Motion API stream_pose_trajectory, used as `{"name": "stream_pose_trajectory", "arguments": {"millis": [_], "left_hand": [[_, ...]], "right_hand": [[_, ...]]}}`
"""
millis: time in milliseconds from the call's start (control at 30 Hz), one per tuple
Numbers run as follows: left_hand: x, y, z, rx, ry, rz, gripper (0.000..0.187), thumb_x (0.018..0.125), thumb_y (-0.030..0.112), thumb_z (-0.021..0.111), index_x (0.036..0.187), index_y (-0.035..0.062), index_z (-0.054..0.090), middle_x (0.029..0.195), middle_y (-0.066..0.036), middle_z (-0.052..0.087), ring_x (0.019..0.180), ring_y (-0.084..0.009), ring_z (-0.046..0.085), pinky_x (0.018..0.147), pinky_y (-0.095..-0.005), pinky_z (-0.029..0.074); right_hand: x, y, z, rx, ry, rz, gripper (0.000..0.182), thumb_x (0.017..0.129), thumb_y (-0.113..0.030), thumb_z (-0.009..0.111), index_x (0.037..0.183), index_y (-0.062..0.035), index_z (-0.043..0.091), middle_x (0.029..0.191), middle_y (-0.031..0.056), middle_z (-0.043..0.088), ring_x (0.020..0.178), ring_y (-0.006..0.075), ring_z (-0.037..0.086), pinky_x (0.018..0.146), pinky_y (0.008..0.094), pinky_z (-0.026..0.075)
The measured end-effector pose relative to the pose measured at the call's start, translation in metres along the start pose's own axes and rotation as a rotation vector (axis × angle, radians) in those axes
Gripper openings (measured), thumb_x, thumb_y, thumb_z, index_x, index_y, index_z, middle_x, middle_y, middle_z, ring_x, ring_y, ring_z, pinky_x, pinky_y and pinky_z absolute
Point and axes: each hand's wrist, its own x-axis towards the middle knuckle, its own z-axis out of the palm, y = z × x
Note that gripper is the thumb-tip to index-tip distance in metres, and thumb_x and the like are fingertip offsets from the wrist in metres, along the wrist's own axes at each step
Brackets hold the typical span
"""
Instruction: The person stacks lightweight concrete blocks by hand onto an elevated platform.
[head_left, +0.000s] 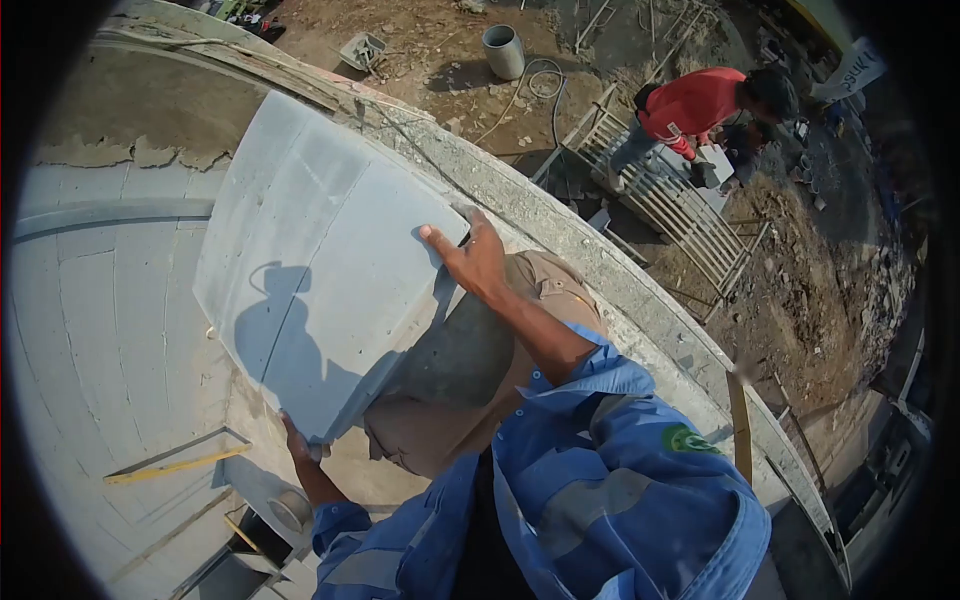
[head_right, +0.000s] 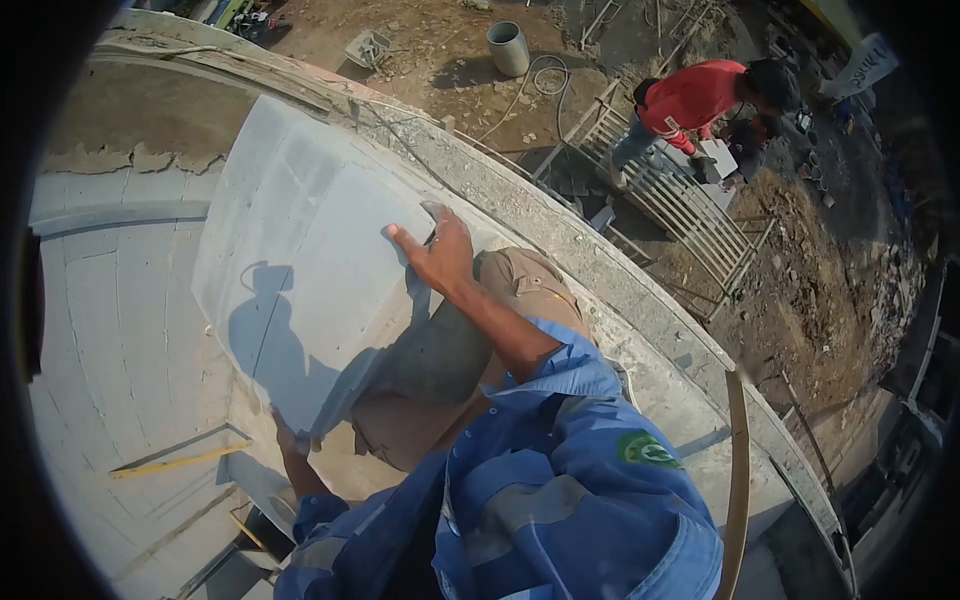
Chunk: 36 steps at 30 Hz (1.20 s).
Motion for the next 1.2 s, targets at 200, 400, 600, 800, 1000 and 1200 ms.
{"name": "stream_pose_trajectory", "arguments": {"millis": [200, 400, 600, 800, 1000, 1200], "left_hand": [[-0.024, 0.057, 0.037, 0.875, 0.454, -0.086, 0.076, 0.096, 0.059, 0.045, 0.136, -0.0053, 0.046, 0.130, -0.020, 0.055, 0.118, -0.0300, 0.055, 0.101, -0.0425, 0.042], [-0.078, 0.082, 0.205, 0.915, 0.518, 0.959, 0.049, 0.092, 0.024, 0.062, 0.125, -0.0105, 0.053, 0.115, -0.021, 0.064, 0.099, -0.0271, 0.063, 0.090, -0.0363, 0.049], [-0.183, 0.015, 0.453, 0.666, -0.716, 0.719, 0.042, 0.086, 0.015, 0.070, 0.123, -0.0027, 0.058, 0.101, -0.014, 0.068, 0.088, -0.0189, 0.066, 0.080, -0.0295, 0.051], [-0.154, -0.156, 0.594, 0.610, -1.218, -0.336, 0.083, 0.089, 0.050, 0.064, 0.148, 0.0044, 0.028, 0.130, -0.020, 0.055, 0.107, -0.0259, 0.063, 0.088, -0.0373, 0.051], [-0.178, -0.119, 0.705, 0.100, -0.894, -0.939, 0.124, 0.072, 0.088, 0.045, 0.153, 0.0130, -0.010, 0.148, -0.030, 0.032, 0.132, -0.0462, 0.039, 0.103, -0.0644, 0.035], [-0.152, -0.087, 0.735, -0.131, -0.871, -0.829, 0.077, 0.084, 0.061, 0.057, 0.140, 0.0113, 0.044, 0.139, -0.015, 0.048, 0.129, -0.0365, 0.045, 0.103, -0.0618, 0.035]], "right_hand": [[-0.003, 0.014, -0.023, -0.146, -0.076, -0.192, 0.086, 0.079, -0.057, 0.070, 0.132, 0.0068, 0.047, 0.129, 0.0294, 0.052, 0.121, 0.0398, 0.051, 0.102, 0.0437, 0.040], [0.001, 0.141, -0.150, 0.193, -0.062, 0.292, 0.077, 0.086, -0.047, 0.068, 0.133, 0.0095, 0.046, 0.126, 0.0255, 0.058, 0.119, 0.0316, 0.057, 0.102, 0.0384, 0.043], [-0.058, 0.284, -0.368, 0.435, 0.804, 0.680, 0.077, 0.089, -0.055, 0.060, 0.136, 0.0030, 0.042, 0.126, 0.0236, 0.059, 0.110, 0.0349, 0.062, 0.093, 0.0407, 0.049], [-0.069, 0.251, -0.477, 0.600, 1.015, 0.532, 0.098, 0.087, -0.066, 0.054, 0.146, 0.0073, 0.027, 0.143, 0.0295, 0.040, 0.128, 0.0409, 0.047, 0.105, 0.0471, 0.039], [0.031, 0.151, -0.458, 0.254, 0.621, 0.501, 0.103, 0.082, -0.072, 0.055, 0.151, -0.0042, 0.021, 0.146, 0.0301, 0.034, 0.132, 0.0423, 0.041, 0.106, 0.0512, 0.035], [0.155, 0.183, -0.431, 0.609, 0.131, 0.791, 0.110, 0.081, -0.073, 0.053, 0.149, 0.0051, 0.016, 0.135, 0.0304, 0.045, 0.127, 0.0395, 0.047, 0.099, 0.0505, 0.043]]}}
